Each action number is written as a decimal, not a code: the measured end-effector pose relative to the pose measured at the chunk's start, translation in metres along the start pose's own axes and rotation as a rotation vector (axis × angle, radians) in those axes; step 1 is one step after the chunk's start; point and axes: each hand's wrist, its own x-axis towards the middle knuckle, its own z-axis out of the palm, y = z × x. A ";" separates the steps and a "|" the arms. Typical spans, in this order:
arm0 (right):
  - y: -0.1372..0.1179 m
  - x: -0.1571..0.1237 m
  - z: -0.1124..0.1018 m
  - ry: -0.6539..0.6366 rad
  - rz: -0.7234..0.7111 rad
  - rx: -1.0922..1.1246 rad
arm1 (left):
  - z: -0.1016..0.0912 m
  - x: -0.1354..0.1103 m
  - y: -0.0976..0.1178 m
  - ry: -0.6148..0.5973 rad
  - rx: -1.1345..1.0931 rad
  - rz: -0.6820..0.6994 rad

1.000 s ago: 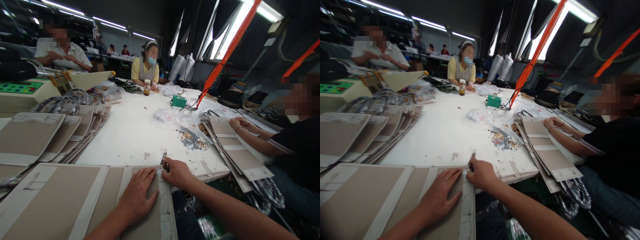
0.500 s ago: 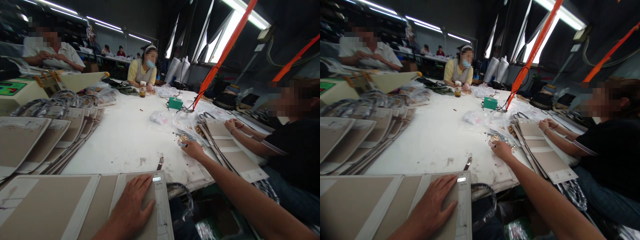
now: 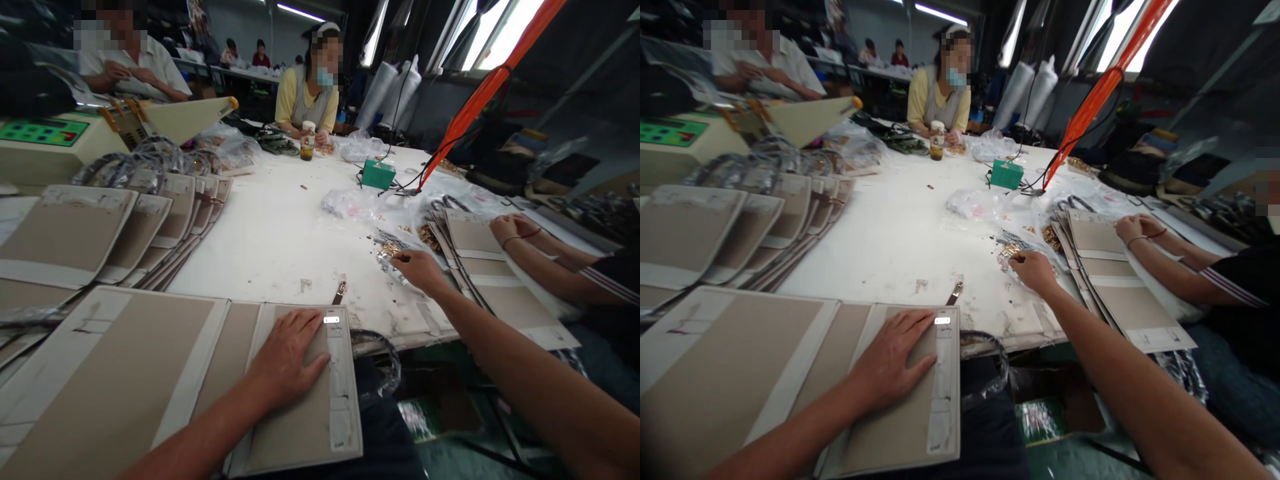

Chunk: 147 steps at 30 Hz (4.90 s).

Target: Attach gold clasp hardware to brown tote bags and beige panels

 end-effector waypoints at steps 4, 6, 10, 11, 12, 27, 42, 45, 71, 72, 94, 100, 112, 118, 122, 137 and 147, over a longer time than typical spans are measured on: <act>-0.037 -0.061 -0.015 -0.343 -0.182 0.292 | -0.001 0.000 0.001 -0.005 -0.009 -0.001; -0.058 -0.095 -0.011 -0.591 -0.257 0.438 | -0.001 0.001 0.002 -0.004 -0.013 0.002; -0.087 -0.138 0.013 -0.773 -0.408 0.406 | -0.002 0.001 0.004 0.023 -0.025 0.017; -0.090 -0.142 0.020 -0.741 -0.445 0.361 | -0.002 0.000 0.004 0.026 -0.026 0.021; -0.092 -0.143 0.026 -0.696 -0.469 0.316 | -0.002 0.000 0.004 0.028 -0.027 0.023; -0.100 -0.146 0.038 -0.538 -0.392 0.047 | 0.000 -0.001 0.003 0.032 -0.033 0.029; -0.101 -0.151 0.045 -0.478 -0.381 -0.063 | 0.001 -0.002 0.002 0.024 -0.008 0.034; -0.103 -0.153 0.045 -0.470 -0.358 -0.067 | 0.001 -0.002 0.002 0.023 -0.008 0.036; -0.093 -0.159 0.040 -0.414 -0.320 0.224 | 0.000 -0.002 0.001 -0.001 0.007 0.034; -0.092 -0.156 0.034 -0.402 -0.311 0.319 | -0.001 -0.002 0.001 -0.010 0.005 0.030; -0.135 -0.122 0.039 0.007 -0.421 1.230 | -0.008 -0.001 0.004 -0.026 -0.053 0.017; -0.148 -0.123 0.029 -0.108 -0.437 0.977 | -0.006 -0.003 0.003 -0.014 -0.060 0.016; -0.175 -0.117 0.030 -0.312 -0.499 0.851 | -0.002 -0.004 0.001 -0.016 -0.135 -0.024; -0.166 -0.121 0.027 -0.228 -0.562 0.956 | -0.002 -0.004 0.000 -0.001 -0.110 -0.019; -0.155 -0.123 0.032 -0.187 -0.513 1.026 | 0.000 -0.005 -0.001 -0.029 -0.084 -0.027; -0.134 -0.136 0.042 -0.098 -0.556 1.193 | 0.000 -0.003 0.000 -0.033 -0.076 -0.035; -0.137 -0.135 0.018 -0.187 -0.533 0.707 | -0.001 0.001 0.000 -0.004 -0.082 0.017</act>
